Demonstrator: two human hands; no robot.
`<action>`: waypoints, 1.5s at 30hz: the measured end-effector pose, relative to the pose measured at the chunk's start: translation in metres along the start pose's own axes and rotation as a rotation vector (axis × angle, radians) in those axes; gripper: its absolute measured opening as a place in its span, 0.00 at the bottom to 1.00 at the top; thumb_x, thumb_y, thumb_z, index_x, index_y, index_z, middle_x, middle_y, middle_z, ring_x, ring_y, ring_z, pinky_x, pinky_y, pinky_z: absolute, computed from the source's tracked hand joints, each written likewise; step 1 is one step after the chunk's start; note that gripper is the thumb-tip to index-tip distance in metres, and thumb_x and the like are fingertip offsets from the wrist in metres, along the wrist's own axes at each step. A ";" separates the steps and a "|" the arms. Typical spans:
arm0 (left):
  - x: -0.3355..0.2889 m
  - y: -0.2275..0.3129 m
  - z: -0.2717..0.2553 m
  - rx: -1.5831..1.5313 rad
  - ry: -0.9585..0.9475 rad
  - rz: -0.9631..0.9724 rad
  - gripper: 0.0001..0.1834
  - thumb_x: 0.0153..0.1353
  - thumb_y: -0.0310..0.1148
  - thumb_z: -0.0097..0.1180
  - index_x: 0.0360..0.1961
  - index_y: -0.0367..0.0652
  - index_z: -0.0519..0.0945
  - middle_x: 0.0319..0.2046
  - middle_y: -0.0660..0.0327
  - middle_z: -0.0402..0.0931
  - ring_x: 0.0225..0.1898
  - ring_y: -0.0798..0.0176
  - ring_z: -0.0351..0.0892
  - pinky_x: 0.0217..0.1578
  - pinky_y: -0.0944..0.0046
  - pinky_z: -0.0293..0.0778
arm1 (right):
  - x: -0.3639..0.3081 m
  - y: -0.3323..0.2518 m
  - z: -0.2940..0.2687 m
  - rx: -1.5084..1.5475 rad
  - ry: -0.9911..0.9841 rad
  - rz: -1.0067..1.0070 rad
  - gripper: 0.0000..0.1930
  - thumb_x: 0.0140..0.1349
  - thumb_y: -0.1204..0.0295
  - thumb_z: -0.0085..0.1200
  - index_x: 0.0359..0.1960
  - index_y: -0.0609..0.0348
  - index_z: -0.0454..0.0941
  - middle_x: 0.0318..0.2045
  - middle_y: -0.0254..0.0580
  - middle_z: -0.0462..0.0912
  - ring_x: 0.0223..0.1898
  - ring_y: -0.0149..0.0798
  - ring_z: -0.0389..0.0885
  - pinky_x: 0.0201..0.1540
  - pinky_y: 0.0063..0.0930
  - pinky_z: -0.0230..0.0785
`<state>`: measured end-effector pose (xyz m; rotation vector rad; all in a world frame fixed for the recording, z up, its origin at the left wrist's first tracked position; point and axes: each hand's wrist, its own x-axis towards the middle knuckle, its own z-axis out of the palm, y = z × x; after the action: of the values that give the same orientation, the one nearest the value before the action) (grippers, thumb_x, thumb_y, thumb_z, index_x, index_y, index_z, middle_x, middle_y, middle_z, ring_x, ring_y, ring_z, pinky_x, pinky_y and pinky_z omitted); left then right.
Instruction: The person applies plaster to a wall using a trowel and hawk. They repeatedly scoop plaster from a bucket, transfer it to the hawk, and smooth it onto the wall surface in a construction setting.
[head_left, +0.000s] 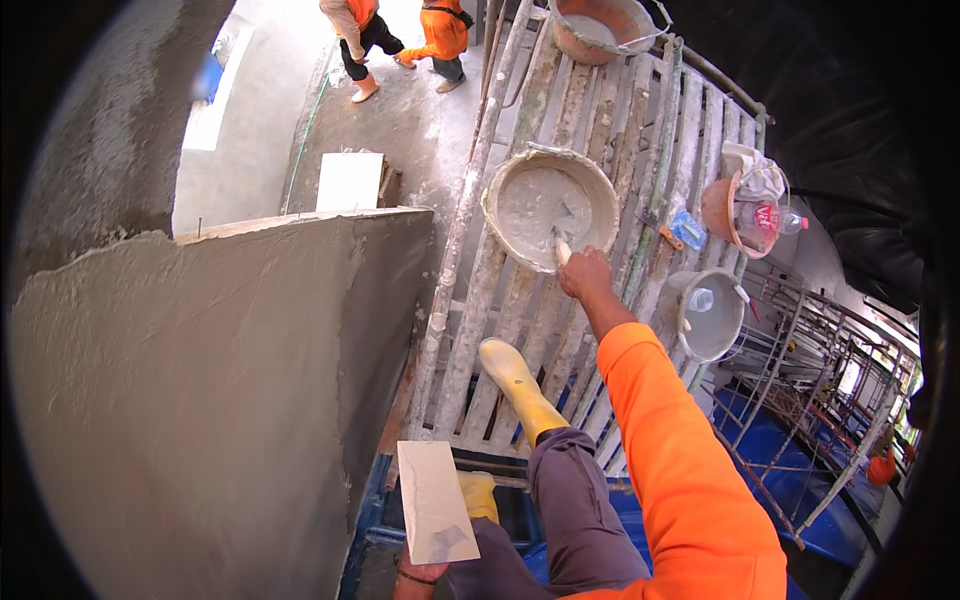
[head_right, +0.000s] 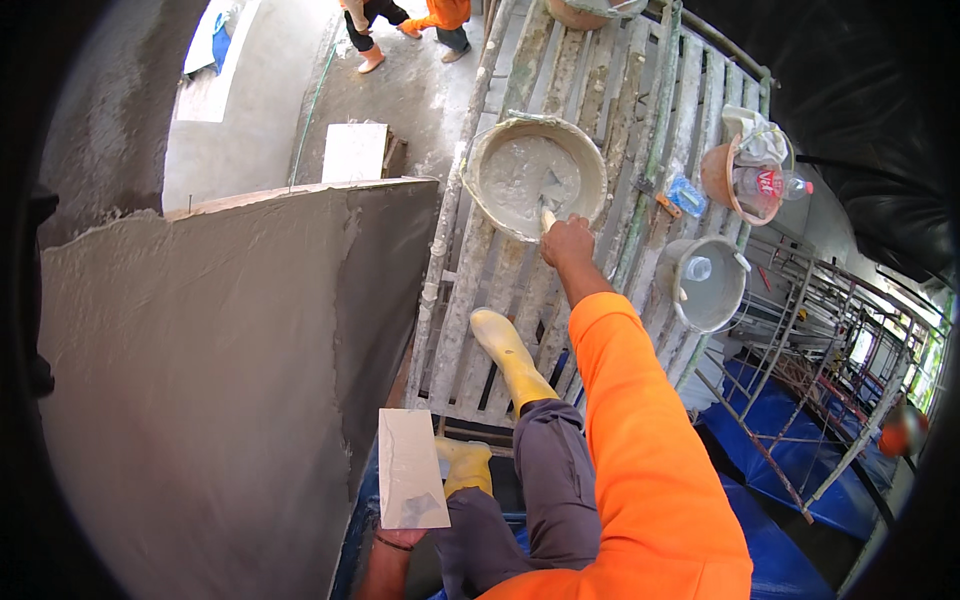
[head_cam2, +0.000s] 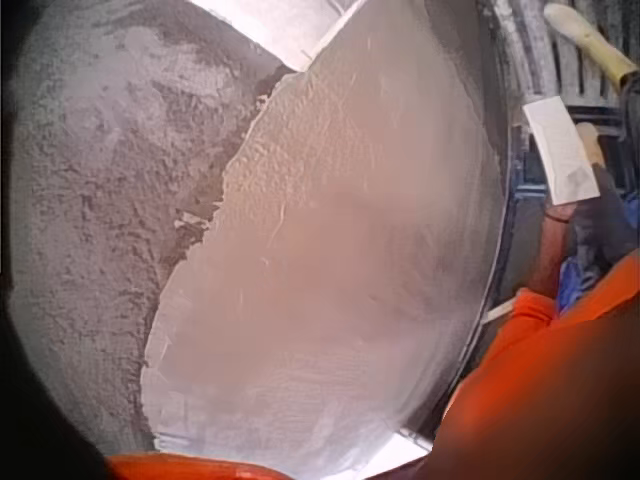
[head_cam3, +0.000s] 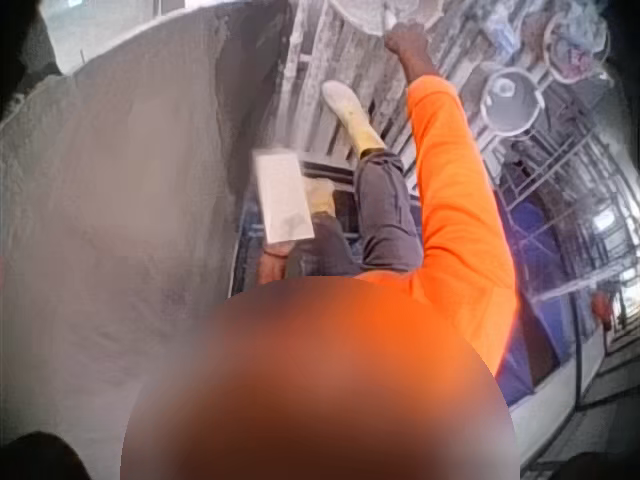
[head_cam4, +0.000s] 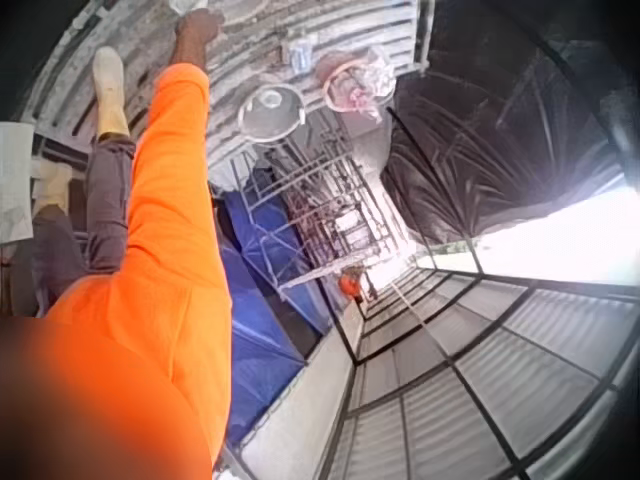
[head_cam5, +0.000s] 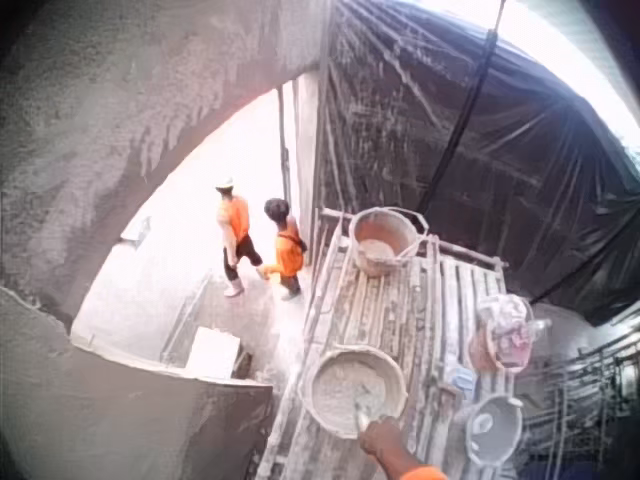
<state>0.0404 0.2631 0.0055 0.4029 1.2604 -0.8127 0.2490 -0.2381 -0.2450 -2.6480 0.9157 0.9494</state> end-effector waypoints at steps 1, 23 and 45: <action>0.004 0.002 0.003 0.005 -0.015 -0.006 0.25 0.75 0.46 0.45 0.68 0.48 0.70 0.63 0.57 0.75 0.62 0.51 0.77 0.61 0.46 0.75 | 0.008 -0.004 0.001 -0.001 -0.027 0.028 0.22 0.64 0.55 0.57 0.46 0.61 0.87 0.57 0.53 0.77 0.60 0.52 0.75 0.60 0.44 0.74; 0.238 -0.004 0.306 0.186 -0.429 -0.367 0.24 0.70 0.52 0.49 0.56 0.48 0.79 0.47 0.60 0.84 0.42 0.56 0.85 0.35 0.56 0.83 | -0.151 0.054 -0.021 0.835 0.198 -0.184 0.21 0.62 0.63 0.61 0.52 0.62 0.74 0.41 0.61 0.82 0.42 0.65 0.83 0.43 0.49 0.76; 0.309 0.017 0.355 0.795 -0.316 -0.168 0.16 0.70 0.43 0.53 0.52 0.46 0.80 0.39 0.61 0.85 0.34 0.63 0.85 0.23 0.63 0.76 | -0.218 0.096 -0.040 0.700 0.110 -0.330 0.17 0.60 0.64 0.63 0.48 0.55 0.78 0.38 0.51 0.85 0.37 0.57 0.86 0.36 0.48 0.79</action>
<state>0.3190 -0.0636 -0.1876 0.7705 0.6398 -1.4573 0.0785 -0.2214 -0.0741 -2.1508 0.6401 0.3203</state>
